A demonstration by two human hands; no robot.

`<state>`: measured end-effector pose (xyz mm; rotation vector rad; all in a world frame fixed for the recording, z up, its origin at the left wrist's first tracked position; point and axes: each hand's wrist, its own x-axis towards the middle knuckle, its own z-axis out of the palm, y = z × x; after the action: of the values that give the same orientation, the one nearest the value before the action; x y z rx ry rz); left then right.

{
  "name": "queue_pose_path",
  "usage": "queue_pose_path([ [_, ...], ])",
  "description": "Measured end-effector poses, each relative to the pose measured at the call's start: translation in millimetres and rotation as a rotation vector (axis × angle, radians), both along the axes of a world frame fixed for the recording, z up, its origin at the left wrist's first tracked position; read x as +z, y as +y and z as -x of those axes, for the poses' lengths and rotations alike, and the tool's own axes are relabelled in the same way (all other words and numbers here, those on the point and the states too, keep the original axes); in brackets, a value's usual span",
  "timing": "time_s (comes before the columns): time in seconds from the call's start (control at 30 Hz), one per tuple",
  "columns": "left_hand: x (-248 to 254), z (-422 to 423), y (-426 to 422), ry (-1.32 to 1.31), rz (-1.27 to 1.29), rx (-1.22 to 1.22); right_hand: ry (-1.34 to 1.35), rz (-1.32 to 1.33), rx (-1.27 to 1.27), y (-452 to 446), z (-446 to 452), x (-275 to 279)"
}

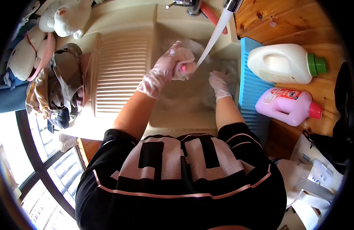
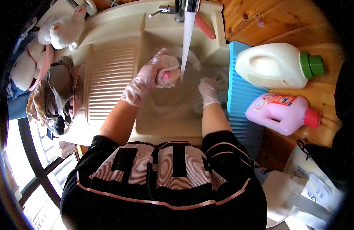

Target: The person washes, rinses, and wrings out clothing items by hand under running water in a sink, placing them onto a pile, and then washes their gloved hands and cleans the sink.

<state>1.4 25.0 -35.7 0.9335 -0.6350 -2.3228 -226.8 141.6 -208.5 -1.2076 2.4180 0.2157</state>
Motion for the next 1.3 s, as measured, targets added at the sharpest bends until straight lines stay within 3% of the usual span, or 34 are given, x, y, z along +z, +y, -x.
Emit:
queue_pose_path([
  [0.03,-11,4,0,-0.035,-0.005,-0.044,0.065,-0.055,-0.071,11,3,-18],
  [0.13,-36,16,-3,-0.09,-0.053,-0.151,-0.078,-0.148,-0.169,36,-16,10],
  [0.23,-42,20,0,-0.056,-0.197,-0.113,-0.394,-0.347,-0.29,44,-27,14],
  [0.33,-41,20,4,-0.067,-0.241,-0.074,-0.506,-0.432,-0.116,33,-60,53],
  [0.43,-93,16,-5,-0.022,-0.19,-0.149,-0.37,-0.391,0.159,33,-99,58],
  [0.47,-97,14,-6,0.002,-0.169,-0.15,-0.62,-0.406,0.105,30,-90,24],
  [0.57,-50,4,-2,0.021,-0.152,-0.019,-1.482,-0.037,-0.793,27,-91,10],
  [0.63,-23,-4,-3,-0.106,-0.232,0.09,-1.719,0.114,-0.71,1,-80,52],
  [0.7,-39,-16,-11,-0.104,-0.176,0.014,-1.877,0.258,-0.893,-22,-71,82],
  [0.77,-58,-14,-17,-0.084,-0.107,0.003,-1.935,0.505,-0.888,-42,-76,120],
  [0.8,-37,-17,-13,-0.225,-0.138,-0.037,-1.941,0.562,-0.88,-52,-79,141],
  [0.83,-40,-15,-12,-0.166,-0.204,-0.034,-1.945,0.617,-0.874,-61,-81,153],
  [0.87,-47,-11,-11,-0.107,-0.271,-0.03,-2.221,0.515,-0.623,-68,-70,143],
  [0.9,-50,-10,-10,-0.048,-0.337,-0.025,-2.204,0.564,-0.726,-70,-83,179],
  [0.93,-50,-21,-12,0.233,-0.373,-0.219,-2.095,0.654,-0.897,-73,-95,200],
  [0.97,-48,-15,-9,0.221,-0.419,-0.152,-1.974,0.742,-1.056,-75,-105,211],
  [1.03,-38,7,0,0.204,-0.501,-0.018,-1.959,0.871,-0.991,-74,-115,212],
  [1.07,-46,13,3,0.35,-0.412,-0.059,-1.985,0.811,-0.618,-71,-112,205],
  [1.1,-3,6,12,0.318,-0.573,-0.07,-1.812,0.798,-0.655,-69,-115,198],
  [1.17,-2,11,14,0.465,-0.63,-0.074,-0.425,0.972,0.361,-56,-114,172],
  [1.2,-20,20,13,0.572,-0.519,-0.131,-0.106,0.882,0.527,-47,-126,197],
  [1.23,-24,26,15,0.495,-0.497,-0.072,0.0,0.608,0.547,-36,-135,208],
  [1.3,-25,28,12,0.608,-0.759,0.069,0.056,0.603,0.541,-28,-144,210],
])
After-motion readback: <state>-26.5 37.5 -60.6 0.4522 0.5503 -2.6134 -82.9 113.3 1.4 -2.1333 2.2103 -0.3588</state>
